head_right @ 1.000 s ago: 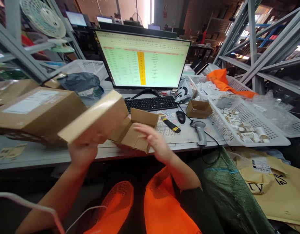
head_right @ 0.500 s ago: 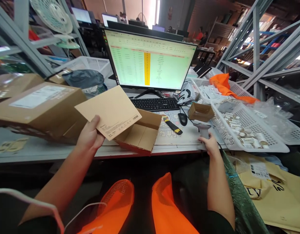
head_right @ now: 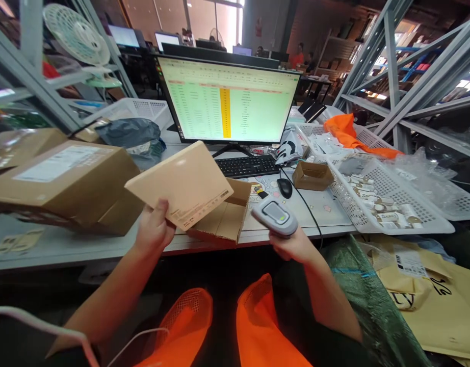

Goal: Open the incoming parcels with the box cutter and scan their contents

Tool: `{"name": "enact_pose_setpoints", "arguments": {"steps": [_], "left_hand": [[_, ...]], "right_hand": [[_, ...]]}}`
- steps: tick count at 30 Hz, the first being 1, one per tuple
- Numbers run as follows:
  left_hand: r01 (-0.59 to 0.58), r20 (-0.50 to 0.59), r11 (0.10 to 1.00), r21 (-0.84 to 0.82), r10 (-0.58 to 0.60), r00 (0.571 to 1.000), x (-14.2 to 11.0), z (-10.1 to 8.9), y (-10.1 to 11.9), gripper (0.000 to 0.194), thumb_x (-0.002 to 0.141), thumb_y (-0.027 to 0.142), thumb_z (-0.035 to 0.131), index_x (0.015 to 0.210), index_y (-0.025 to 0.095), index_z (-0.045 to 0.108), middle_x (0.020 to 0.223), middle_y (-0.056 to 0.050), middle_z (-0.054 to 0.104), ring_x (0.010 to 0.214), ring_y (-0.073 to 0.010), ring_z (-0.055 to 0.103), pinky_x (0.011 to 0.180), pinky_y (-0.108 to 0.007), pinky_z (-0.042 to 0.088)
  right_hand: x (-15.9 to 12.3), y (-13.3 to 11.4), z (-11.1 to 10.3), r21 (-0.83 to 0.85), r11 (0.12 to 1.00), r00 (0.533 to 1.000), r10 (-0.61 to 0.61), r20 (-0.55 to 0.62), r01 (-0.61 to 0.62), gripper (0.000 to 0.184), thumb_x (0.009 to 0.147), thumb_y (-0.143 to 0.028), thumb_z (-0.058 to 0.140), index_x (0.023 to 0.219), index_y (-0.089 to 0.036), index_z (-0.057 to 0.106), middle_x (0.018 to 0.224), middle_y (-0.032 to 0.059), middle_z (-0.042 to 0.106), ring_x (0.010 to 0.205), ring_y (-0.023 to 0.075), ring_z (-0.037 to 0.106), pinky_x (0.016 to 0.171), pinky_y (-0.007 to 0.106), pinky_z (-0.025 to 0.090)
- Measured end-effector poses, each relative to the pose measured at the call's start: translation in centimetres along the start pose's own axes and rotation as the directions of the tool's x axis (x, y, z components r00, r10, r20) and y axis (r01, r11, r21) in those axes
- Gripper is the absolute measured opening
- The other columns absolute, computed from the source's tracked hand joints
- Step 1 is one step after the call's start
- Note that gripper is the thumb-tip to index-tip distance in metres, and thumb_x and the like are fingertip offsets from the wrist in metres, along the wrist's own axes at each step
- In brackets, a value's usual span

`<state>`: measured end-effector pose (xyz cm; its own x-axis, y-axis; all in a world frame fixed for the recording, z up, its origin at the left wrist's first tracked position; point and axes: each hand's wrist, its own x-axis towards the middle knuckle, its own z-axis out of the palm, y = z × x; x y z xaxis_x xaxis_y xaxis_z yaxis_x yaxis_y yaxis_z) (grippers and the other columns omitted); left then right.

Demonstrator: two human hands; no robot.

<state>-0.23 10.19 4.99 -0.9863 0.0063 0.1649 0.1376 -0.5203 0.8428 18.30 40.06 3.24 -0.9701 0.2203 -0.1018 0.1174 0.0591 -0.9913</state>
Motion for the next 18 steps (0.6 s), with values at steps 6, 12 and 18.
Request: {"name": "enact_pose_setpoints", "arguments": {"steps": [6, 12, 18], "left_hand": [[0.020, -0.352, 0.999, -0.039, -0.033, 0.935, -1.4, -6.8, 3.1, 0.068, 0.069, 0.063, 0.094, 0.114, 0.016, 0.076, 0.130, -0.011, 0.076, 0.142, -0.0350, 0.060, 0.118, -0.044, 0.055], [0.238, -0.550, 0.970, -0.055, -0.228, 0.803, -5.2, -11.8, 4.5, 0.038, 0.075, 0.045, 0.082, 0.106, 0.023, 0.080, 0.120, -0.004, 0.081, 0.157, -0.0335, 0.042, 0.122, -0.051, 0.049], [0.455, -0.744, 0.884, 0.106, -0.233, 0.626, -9.1, -20.0, 8.8, 0.029, 0.052, 0.043, 0.084, 0.078, 0.035, 0.074, 0.096, 0.012, 0.081, 0.128, -0.0419, 0.069, 0.103, -0.063, 0.062]], "right_hand": [[4.3, 3.3, -9.8, -0.131, 0.957, 0.850, 0.159, -0.502, -0.257, 0.046, 0.066, -0.046, 0.081, 0.097, -0.017, 0.065, 0.064, 0.0044, 0.069, 0.059, 0.0212, 0.066, 0.055, 0.030, 0.054], [7.4, 6.0, -15.9, -0.334, 0.838, 0.712, 0.090, -0.696, -0.433, 0.043, 0.071, -0.049, 0.077, 0.094, -0.013, 0.075, 0.099, 0.0224, 0.078, 0.107, 0.0418, 0.072, 0.089, 0.047, 0.059], [6.5, 9.9, -17.4, -0.605, 0.632, 0.732, -0.086, -0.676, -0.484, 0.093, 0.087, -0.076, 0.049, 0.128, 0.004, 0.071, 0.132, 0.0370, 0.067, 0.134, 0.0490, 0.061, 0.113, 0.054, 0.048]]}}
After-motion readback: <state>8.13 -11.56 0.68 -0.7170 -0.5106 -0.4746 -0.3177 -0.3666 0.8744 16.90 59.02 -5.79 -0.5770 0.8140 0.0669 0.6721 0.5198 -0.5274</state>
